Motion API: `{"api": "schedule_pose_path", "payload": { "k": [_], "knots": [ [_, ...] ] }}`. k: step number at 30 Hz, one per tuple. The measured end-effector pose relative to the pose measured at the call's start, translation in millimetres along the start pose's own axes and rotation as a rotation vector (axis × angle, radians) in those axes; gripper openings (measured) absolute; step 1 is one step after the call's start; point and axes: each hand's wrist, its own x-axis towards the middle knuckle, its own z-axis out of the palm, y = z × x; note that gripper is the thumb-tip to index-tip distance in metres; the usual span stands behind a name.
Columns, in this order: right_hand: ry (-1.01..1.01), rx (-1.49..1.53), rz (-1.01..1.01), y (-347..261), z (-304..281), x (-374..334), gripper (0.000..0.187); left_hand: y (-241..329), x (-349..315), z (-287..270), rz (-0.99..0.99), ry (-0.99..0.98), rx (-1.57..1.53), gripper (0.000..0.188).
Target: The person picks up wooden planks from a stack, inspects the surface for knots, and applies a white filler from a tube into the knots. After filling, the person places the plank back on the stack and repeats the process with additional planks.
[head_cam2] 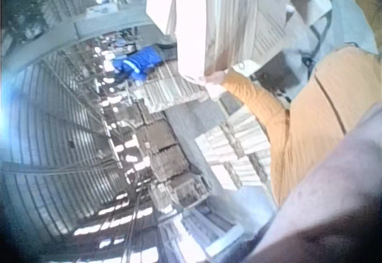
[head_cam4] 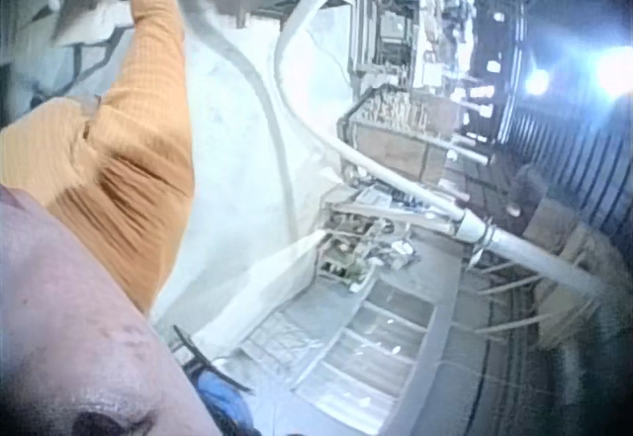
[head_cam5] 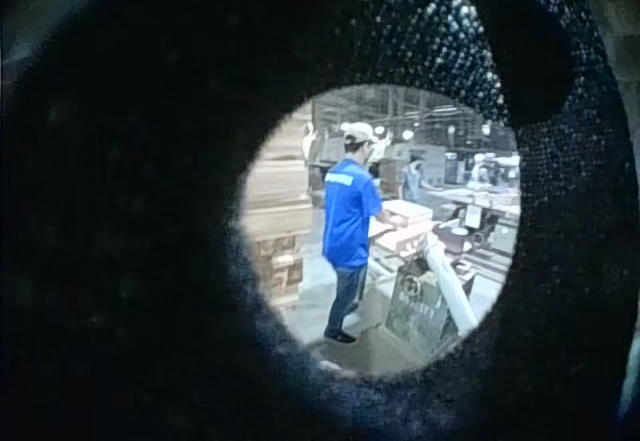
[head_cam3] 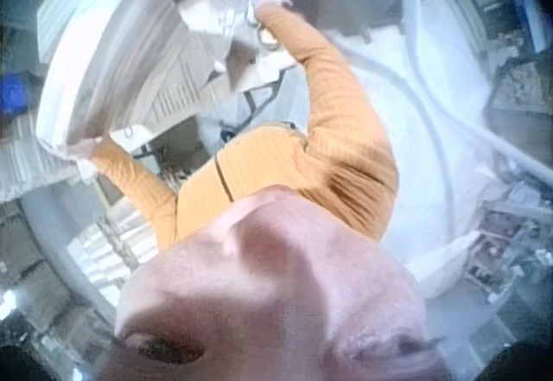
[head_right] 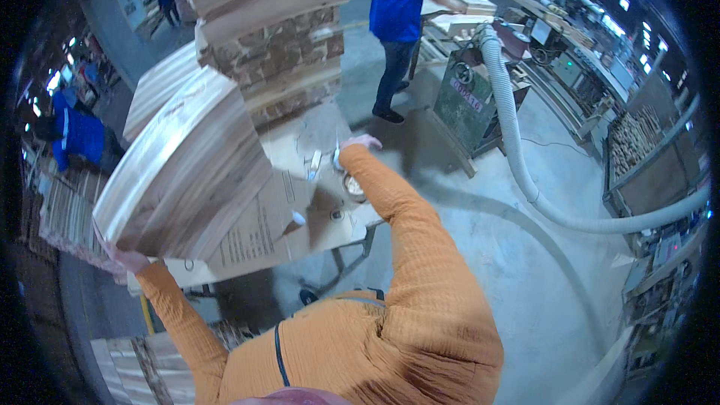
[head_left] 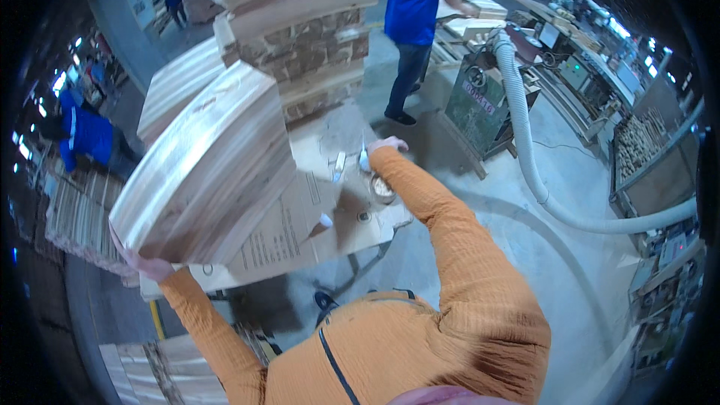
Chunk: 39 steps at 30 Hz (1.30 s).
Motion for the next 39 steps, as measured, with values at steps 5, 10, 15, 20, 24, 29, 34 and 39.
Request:
{"api": "schedule_pose_path", "payload": {
  "k": [5,10,15,20,24,29,34,39],
  "knots": [
    [-0.162,-0.073,-0.018,-1,-19,-17,0.051,2,2,-2,0.067,0.008,0.169,0.070],
    [-0.262,-0.019,0.130,4,-4,2,0.052,2,0,4,0.065,0.018,0.115,0.072],
    [-0.183,0.026,0.186,-6,3,3,0.057,5,4,1,0.091,0.023,0.171,0.072],
    [-0.150,0.022,0.040,-13,1,-4,0.057,-6,2,-7,0.056,0.004,0.082,0.069],
    [-0.126,0.007,0.005,-8,0,-4,0.057,-9,4,-7,0.090,-0.008,0.066,0.068],
    [-0.142,-0.045,0.011,-7,17,27,0.059,-9,5,-3,0.056,-0.018,-0.065,0.068],
    [-0.156,-0.025,-0.006,-8,21,37,0.063,-4,5,-1,0.047,-0.001,-0.078,0.072],
    [-0.140,0.062,-0.095,-14,10,19,0.059,-8,5,-11,0.095,0.035,-0.053,0.071]
  ]
}}
